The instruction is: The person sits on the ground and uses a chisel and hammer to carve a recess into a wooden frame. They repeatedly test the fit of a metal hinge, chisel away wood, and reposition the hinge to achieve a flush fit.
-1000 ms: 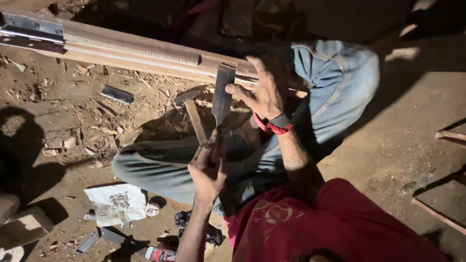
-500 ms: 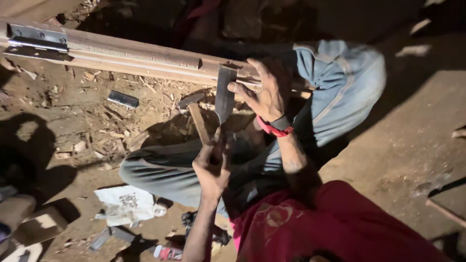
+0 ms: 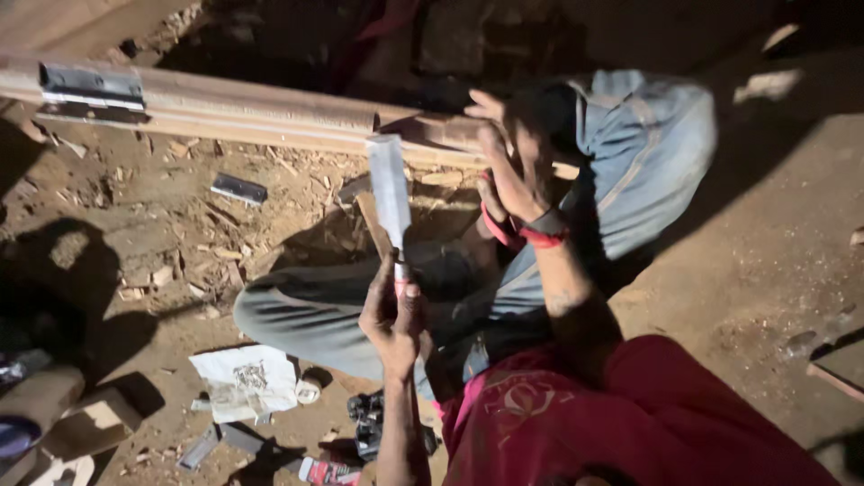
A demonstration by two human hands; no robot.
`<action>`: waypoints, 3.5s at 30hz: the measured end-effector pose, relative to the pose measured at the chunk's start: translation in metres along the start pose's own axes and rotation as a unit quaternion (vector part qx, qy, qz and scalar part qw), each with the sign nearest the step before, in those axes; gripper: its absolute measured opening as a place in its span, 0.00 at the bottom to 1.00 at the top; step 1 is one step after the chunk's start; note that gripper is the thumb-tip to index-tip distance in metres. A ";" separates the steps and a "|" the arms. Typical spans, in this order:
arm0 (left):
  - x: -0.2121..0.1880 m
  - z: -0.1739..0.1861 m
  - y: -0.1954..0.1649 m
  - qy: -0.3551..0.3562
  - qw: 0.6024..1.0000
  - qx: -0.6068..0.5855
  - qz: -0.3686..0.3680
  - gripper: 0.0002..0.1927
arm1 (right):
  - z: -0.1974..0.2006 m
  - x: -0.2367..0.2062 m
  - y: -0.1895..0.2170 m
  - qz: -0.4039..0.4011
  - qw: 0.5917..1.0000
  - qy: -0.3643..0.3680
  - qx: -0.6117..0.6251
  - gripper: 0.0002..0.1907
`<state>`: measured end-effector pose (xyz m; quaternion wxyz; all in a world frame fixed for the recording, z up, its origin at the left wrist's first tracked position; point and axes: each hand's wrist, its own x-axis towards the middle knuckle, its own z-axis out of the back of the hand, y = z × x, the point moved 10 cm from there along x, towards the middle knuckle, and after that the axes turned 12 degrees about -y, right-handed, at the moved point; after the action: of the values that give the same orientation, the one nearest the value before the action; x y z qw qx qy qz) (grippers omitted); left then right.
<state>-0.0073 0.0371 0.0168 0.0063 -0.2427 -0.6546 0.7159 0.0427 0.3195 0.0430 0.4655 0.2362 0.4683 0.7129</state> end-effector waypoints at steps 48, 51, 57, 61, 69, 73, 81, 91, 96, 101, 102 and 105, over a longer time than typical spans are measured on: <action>0.015 -0.009 -0.038 0.053 0.995 0.086 0.021 0.17 | -0.046 -0.002 -0.029 0.036 0.995 0.039 -0.084 0.45; 0.020 -0.008 -0.024 0.043 0.994 0.101 0.014 0.16 | -0.048 0.005 -0.021 0.086 0.994 0.018 -0.069 0.42; 0.025 -0.008 0.005 0.050 0.989 0.134 0.038 0.13 | -0.050 0.007 -0.053 0.076 0.988 -0.021 -0.131 0.38; 0.036 -0.022 -0.033 0.083 0.994 0.009 -0.074 0.20 | -0.058 0.018 -0.061 0.081 0.992 -0.019 -0.098 0.40; 0.044 0.017 -0.008 -0.027 0.954 -0.295 -0.036 0.27 | -0.062 0.038 -0.011 0.207 0.977 0.015 -0.046 0.24; 0.064 0.051 0.000 -0.031 0.959 -0.267 -0.094 0.32 | -0.060 0.025 0.049 0.302 0.953 0.016 0.007 0.15; 0.060 0.048 0.016 -0.064 0.982 -0.161 0.070 0.25 | -0.029 0.007 0.105 0.373 0.926 -0.042 0.030 0.05; 0.064 0.045 0.000 -0.060 0.970 -0.213 0.096 0.17 | -0.012 0.007 0.098 0.305 0.937 -0.160 -0.054 0.11; 0.068 0.055 0.015 -0.078 0.963 -0.250 0.062 0.11 | 0.033 0.009 0.122 0.392 0.886 -0.215 0.120 0.08; 0.082 0.051 0.042 -0.026 0.933 -0.358 0.036 0.17 | -0.004 0.028 0.071 0.308 0.948 -0.078 0.017 0.16; 0.085 0.056 0.056 -0.061 0.943 -0.324 0.052 0.16 | -0.018 0.034 0.062 0.258 0.964 -0.020 0.062 0.15; 0.088 0.062 0.065 -0.105 0.961 -0.250 0.056 0.33 | -0.054 0.040 0.067 0.091 0.944 0.159 0.273 0.28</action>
<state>-0.0872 -0.0011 -0.0724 -0.1633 -0.1960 -0.7951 0.5502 -0.0467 0.3217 0.0744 0.2358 0.2799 0.6891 0.6255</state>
